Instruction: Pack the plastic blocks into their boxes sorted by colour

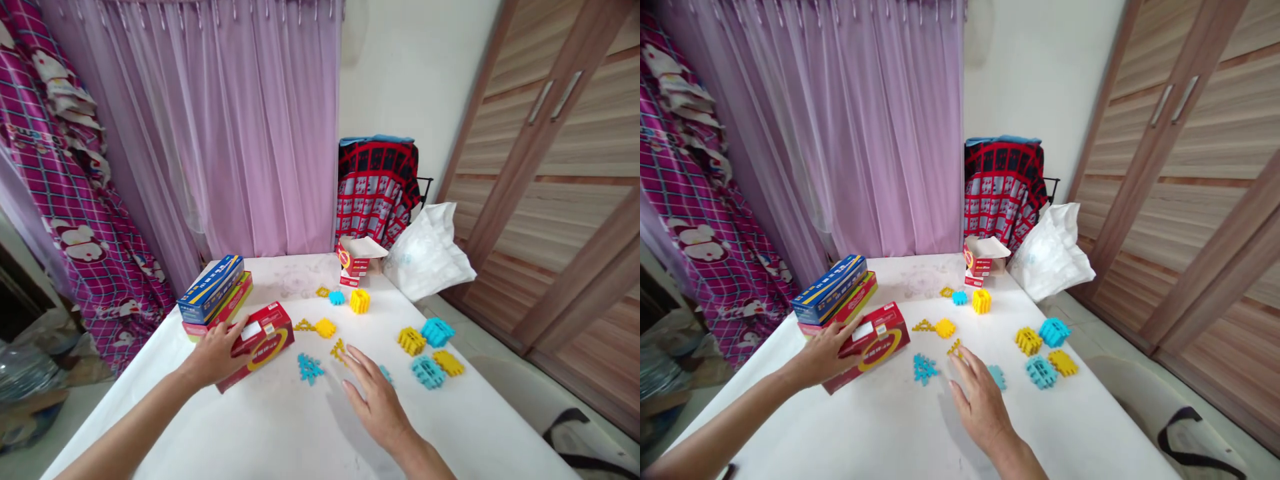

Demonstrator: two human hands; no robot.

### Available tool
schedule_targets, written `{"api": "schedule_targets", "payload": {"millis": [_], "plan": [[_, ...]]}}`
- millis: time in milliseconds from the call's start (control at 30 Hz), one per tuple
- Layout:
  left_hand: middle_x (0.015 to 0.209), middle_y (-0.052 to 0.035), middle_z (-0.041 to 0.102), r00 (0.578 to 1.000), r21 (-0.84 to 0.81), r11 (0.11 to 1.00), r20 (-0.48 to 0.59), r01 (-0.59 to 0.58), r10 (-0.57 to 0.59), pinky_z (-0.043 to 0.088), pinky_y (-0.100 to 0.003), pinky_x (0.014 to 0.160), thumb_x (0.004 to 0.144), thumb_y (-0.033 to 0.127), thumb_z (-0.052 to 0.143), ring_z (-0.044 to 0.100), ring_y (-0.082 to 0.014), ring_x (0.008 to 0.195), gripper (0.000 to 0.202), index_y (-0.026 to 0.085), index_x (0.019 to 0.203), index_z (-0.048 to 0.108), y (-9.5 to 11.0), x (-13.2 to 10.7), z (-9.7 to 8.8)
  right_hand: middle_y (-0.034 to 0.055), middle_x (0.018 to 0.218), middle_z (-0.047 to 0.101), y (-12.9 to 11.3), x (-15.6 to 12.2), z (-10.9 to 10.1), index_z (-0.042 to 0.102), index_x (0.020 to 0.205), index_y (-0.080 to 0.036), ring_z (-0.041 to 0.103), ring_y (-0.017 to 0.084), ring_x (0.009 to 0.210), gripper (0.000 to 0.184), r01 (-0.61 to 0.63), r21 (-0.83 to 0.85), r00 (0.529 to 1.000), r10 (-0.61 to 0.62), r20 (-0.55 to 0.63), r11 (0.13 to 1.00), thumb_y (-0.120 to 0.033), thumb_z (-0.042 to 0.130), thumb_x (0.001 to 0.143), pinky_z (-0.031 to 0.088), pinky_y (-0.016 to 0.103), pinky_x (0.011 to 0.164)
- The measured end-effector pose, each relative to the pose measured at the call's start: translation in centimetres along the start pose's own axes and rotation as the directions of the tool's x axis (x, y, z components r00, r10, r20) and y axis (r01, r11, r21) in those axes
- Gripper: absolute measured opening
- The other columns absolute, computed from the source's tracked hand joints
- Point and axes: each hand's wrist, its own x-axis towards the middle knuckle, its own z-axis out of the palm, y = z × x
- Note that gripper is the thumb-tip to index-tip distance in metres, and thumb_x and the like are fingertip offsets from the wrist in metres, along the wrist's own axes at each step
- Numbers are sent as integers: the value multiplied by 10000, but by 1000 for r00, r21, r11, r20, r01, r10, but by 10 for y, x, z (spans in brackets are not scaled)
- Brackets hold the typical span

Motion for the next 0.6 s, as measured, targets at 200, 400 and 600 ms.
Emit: {"api": "schedule_targets", "payload": {"millis": [200,400,600], "plan": [[1329,-268,490,946,17,947,-54,322,-320,391,-557,928,809,638,416,504,-446,1215,851,196,1518,252,25,78,-1,109,1351,602,21,-9,-21,584,1313,-208,591,239,1217,407,-64,-48,998,63,-26,997,-259,454,930,546,389,988],[1353,-301,478,895,-2,896,-36,444,-444,387,-562,905,815,618,421,497,-456,1226,807,168,1478,328,36,134,15,76,1319,630,43,-29,-31,642,1235,-255,622,232,1175,345,-112,-85,993,108,-56,990,-286,475,935,562,359,956],[1373,-314,459,869,-10,874,-100,486,-484,383,-595,913,850,554,401,473,-462,1252,718,131,1429,397,35,159,27,70,1288,650,58,-21,-41,664,1191,-255,639,216,1134,308,-69,-108,993,58,-98,992,-288,503,930,567,326,915]]}}
